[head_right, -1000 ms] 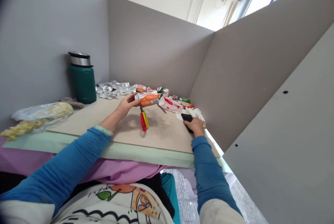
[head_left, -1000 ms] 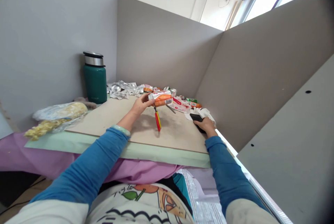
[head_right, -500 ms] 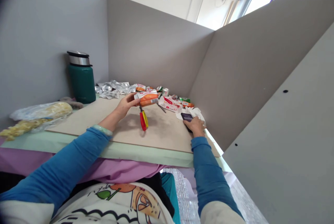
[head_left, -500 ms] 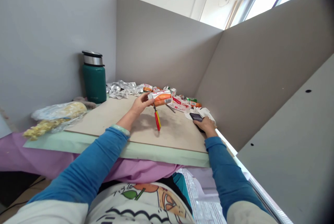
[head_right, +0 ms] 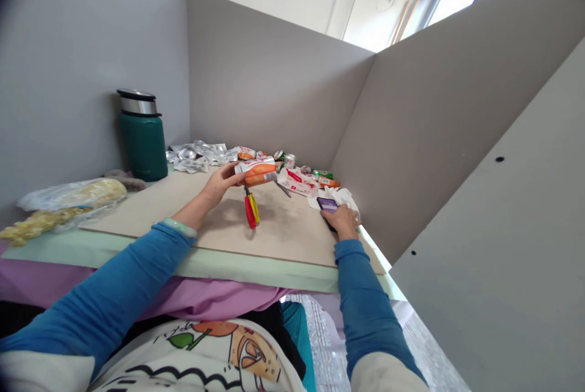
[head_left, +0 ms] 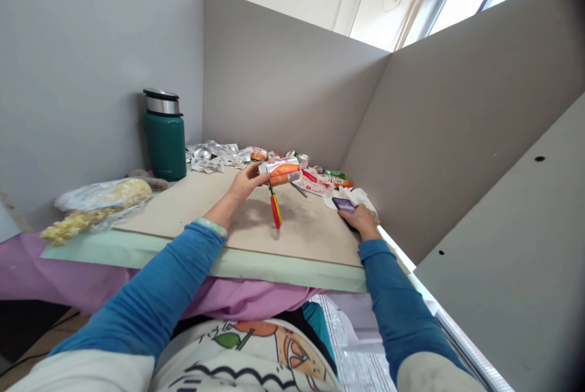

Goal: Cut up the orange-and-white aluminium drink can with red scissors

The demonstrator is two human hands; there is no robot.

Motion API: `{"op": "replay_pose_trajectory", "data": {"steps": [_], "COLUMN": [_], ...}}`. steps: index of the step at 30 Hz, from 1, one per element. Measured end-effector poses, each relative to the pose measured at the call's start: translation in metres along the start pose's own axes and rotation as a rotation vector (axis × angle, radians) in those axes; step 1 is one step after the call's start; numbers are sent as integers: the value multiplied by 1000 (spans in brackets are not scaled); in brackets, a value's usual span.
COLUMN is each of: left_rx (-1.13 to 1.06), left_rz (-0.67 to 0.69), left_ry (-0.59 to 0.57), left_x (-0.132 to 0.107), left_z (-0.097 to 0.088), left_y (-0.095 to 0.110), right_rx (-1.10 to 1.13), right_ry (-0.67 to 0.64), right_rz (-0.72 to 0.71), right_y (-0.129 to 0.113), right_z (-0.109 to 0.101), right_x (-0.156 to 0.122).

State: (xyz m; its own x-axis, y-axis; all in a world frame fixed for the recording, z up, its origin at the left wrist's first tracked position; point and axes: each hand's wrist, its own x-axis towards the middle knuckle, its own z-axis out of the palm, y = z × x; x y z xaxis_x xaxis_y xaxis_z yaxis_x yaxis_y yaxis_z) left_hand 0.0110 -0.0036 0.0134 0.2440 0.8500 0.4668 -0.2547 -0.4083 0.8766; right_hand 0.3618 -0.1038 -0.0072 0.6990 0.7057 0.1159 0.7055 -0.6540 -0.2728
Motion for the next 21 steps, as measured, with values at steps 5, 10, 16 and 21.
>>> {"op": "replay_pose_trajectory", "data": {"steps": [5, 10, 16, 21], "left_rx": [37, 106, 105, 117], "left_rz": [-9, -25, -46, -53], "left_ry": [21, 64, 164, 365], "left_x": [1, 3, 6, 11], "left_z": [-1, -3, -7, -12], "left_y": [1, -2, -8, -17], "right_rx": [-65, 237, 850, 783], "right_ry": [86, 45, -412, -392], "right_rz": [-29, -387, -829, -840], "right_y": [-7, -52, -126, -154], "right_z": [0, -3, 9, 26], "right_x": [-7, -39, -101, -119]}}
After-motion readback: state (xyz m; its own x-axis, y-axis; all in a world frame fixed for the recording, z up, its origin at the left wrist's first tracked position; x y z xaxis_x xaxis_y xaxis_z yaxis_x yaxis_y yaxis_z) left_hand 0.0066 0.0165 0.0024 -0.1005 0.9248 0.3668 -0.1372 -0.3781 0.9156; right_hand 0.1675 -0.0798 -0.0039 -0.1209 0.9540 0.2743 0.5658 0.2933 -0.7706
